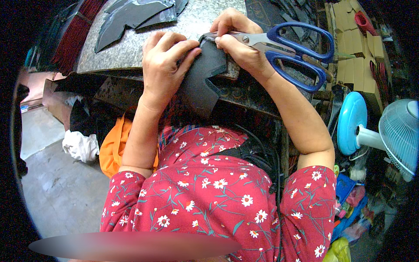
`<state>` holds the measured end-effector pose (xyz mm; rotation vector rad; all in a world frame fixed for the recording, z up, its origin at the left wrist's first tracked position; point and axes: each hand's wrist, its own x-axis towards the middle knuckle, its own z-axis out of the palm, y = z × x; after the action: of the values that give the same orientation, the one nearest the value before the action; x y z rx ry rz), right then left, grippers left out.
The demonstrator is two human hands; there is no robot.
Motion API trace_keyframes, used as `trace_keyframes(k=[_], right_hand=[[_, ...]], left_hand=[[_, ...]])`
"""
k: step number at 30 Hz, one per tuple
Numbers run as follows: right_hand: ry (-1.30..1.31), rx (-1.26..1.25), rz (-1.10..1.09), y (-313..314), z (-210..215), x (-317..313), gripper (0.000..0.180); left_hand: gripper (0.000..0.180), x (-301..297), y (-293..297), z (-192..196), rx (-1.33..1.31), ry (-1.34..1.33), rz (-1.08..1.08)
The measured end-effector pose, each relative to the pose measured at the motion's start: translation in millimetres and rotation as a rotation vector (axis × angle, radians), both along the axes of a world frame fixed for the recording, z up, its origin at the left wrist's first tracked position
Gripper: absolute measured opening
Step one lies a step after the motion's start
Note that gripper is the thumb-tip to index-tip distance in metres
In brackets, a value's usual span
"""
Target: The person uses blue-handled scissors to cut a black flexible sheet into irregular shapes. They repeatedly trim edges, rotate the sheet, and compare pieces to a template, stacking finished pieces on the work surface.
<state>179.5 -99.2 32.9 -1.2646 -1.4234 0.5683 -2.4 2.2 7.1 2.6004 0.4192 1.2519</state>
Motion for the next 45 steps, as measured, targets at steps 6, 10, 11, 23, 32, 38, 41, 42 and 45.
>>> trace_keyframes(k=[6, 10, 11, 23, 32, 38, 41, 42, 45], right_hand=[[-0.06, 0.032, 0.033, -1.3, -1.5, 2.6, 0.008], [-0.318, 0.093, 0.033, 3.6, -1.0, 3.6, 0.009], [-0.374, 0.087, 0.023, 4.7, -1.0, 3.4, 0.009], [0.108, -0.035, 0.045, -2.6, 3.3, 0.2, 0.004], [-0.337, 0.105, 0.058, 6.7, -1.6, 3.4, 0.009], [-0.36, 0.115, 0.054, 4.7, 3.5, 1.7, 0.01], [0.01, -0.029, 0.057, 1.4, 4.4, 1.1, 0.008], [0.115, -0.084, 0.08, 0.7, 4.8, 1.7, 0.007], [-0.105, 0.039, 0.142, 2.4, 3.7, 3.3, 0.008]], left_hand=[[0.015, 1.7, 0.1, -0.9, -0.015, -0.011, -0.005], [0.016, 0.3, -2.0, 1.2, -0.027, 0.007, 0.009], [0.016, -1.0, -3.9, 1.6, -0.01, 0.007, 0.062], [0.014, -1.8, -4.6, 1.7, -0.025, -0.004, 0.005], [0.014, -4.6, -9.8, 4.4, -0.046, 0.008, 0.095], [0.015, -8.4, -12.0, 5.4, -0.058, 0.027, 0.079], [0.014, -7.4, -8.2, 5.6, -0.033, 0.053, 0.047], [0.014, -7.0, -8.0, 5.6, -0.026, 0.06, 0.051], [0.013, -6.7, -9.2, 6.4, -0.02, 0.058, 0.052]])
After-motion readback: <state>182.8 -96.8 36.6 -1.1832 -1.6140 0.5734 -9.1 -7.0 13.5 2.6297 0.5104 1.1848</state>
